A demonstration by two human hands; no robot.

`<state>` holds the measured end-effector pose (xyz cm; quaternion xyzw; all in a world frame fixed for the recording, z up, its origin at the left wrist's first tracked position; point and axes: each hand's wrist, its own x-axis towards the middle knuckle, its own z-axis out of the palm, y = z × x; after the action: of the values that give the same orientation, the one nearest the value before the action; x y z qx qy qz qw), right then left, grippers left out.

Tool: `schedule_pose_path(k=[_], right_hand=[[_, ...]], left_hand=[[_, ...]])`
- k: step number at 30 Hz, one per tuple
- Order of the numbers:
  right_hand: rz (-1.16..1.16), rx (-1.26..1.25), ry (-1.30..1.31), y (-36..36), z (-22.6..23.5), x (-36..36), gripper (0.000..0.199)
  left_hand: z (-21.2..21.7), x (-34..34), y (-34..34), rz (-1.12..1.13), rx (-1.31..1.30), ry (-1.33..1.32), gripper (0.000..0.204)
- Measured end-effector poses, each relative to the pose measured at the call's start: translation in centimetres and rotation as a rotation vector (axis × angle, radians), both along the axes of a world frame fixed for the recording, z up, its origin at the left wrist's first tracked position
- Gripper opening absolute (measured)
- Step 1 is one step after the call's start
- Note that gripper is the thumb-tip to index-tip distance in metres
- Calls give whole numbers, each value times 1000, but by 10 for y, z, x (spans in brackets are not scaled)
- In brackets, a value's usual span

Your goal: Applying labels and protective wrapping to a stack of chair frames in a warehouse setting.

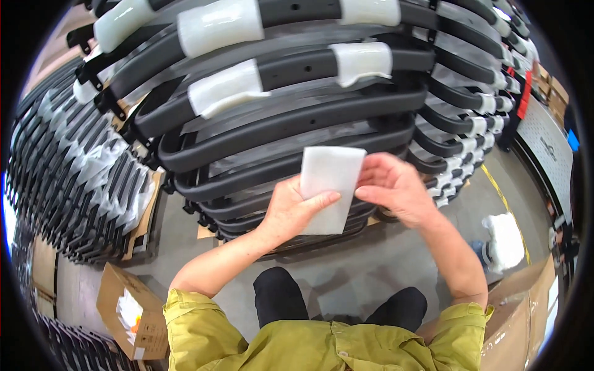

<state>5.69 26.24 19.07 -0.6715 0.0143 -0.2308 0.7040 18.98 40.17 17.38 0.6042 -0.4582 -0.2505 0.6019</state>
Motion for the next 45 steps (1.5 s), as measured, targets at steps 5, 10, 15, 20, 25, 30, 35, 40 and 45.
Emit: schedule_pose_path(k=[5, 10, 15, 20, 25, 30, 35, 40, 45], right_hand=[[183, 205, 248, 33, -39, 54, 19], [86, 69, 136, 52, -21, 103, 17], [-37, 81, 120, 63, 5, 138, 17], [37, 416, -41, 83, -18, 131, 23], [203, 584, 127, 116, -60, 119, 24], [136, 551, 141, 112, -66, 125, 19], [116, 438, 67, 106, -45, 134, 21], [148, 393, 65, 95, -43, 131, 20], [126, 493, -133, 95, -31, 129, 20]], left_hand=[[37, 34, 45, 510, -232, -1018, 28], [89, 95, 57, 681, 147, -1168, 31], [105, 113, 45, 402, 506, -728, 42], [105, 121, 50, 309, 485, -783, 40], [105, 123, 47, 315, 448, -915, 41], [102, 122, 52, 284, 435, -881, 41], [95, 97, 57, 515, 319, -978, 33], [78, 96, 71, 517, -70, -1082, 20], [71, 112, 75, 453, -188, -1215, 18]])
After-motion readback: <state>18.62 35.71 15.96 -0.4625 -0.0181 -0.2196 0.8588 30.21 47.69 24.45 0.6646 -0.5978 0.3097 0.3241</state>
